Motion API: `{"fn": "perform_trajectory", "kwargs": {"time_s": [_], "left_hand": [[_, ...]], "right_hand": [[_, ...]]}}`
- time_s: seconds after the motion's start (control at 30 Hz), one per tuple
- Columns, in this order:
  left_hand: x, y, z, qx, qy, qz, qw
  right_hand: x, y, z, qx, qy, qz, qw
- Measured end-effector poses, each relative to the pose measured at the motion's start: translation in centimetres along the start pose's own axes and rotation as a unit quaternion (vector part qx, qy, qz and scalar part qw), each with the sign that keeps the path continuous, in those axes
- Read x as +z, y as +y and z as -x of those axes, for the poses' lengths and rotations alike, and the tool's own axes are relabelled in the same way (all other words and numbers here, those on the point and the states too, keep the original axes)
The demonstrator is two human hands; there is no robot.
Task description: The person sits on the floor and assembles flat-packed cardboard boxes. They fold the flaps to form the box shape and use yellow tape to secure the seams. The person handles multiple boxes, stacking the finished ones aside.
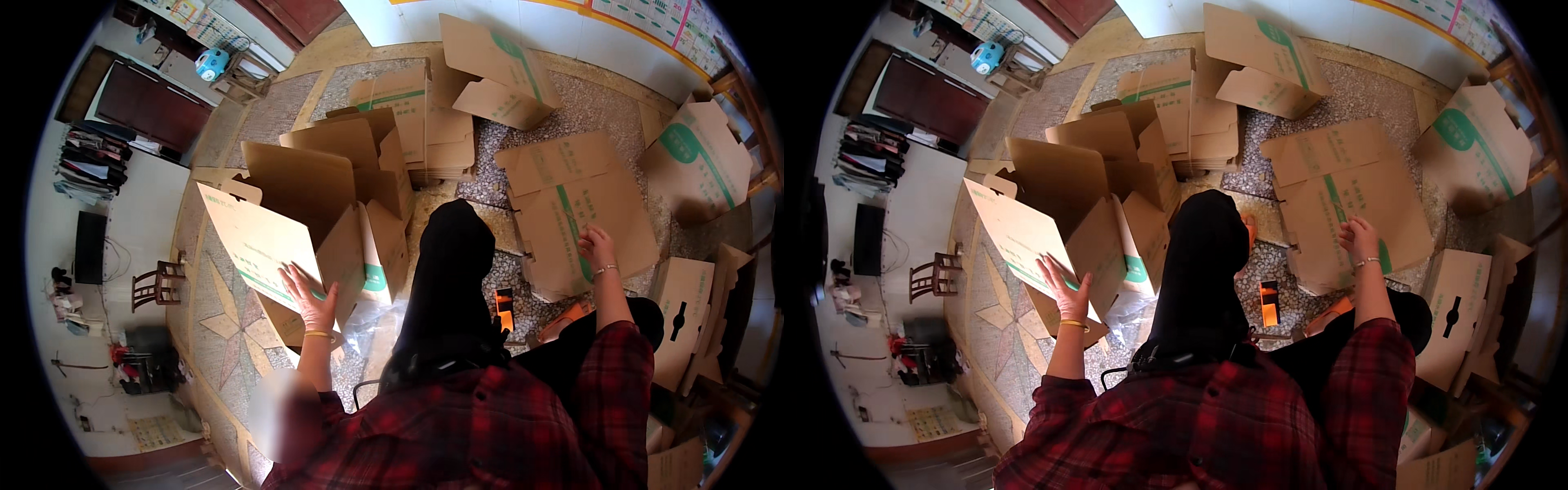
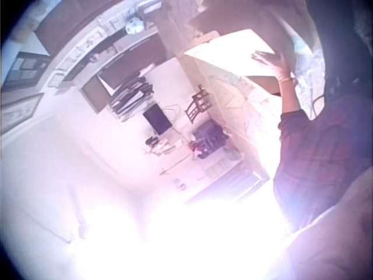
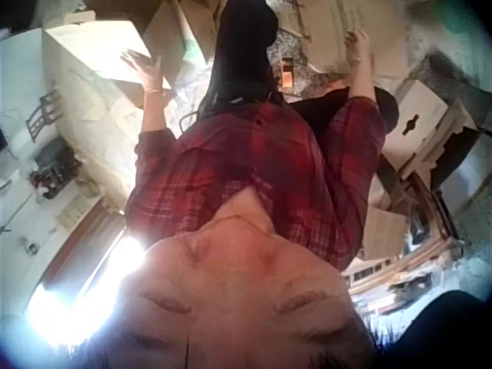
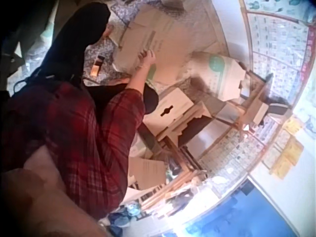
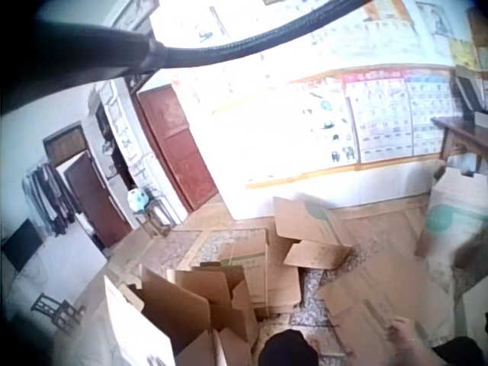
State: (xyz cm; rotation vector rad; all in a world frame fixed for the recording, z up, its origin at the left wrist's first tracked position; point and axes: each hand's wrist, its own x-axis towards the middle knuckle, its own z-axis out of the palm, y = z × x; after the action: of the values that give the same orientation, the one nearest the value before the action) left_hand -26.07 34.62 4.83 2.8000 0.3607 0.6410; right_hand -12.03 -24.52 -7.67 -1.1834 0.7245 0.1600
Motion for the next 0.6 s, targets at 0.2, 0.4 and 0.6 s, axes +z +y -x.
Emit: {"fn": "perform_trajectory", "kwargs": {"time_s": [0.2,0.4,0.6], "left_hand": [[-0.7,4.9,-2.6,0.054,0.006,-0.018,0.998],[0.5,4.3,-2.7,0.045,-0.002,-0.049,0.998],[3.2,-0.5,-2.5,0.014,0.02,-0.036,0.999]], "right_hand": [[-2.6,3.0,-1.7,0.029,0.022,-0.01,0.999],[-1.9,3.9,-1.3,0.034,-0.011,0.052,0.998],[-2.3,4.7,-1.6,0.026,-0.024,0.091,0.995]]}}
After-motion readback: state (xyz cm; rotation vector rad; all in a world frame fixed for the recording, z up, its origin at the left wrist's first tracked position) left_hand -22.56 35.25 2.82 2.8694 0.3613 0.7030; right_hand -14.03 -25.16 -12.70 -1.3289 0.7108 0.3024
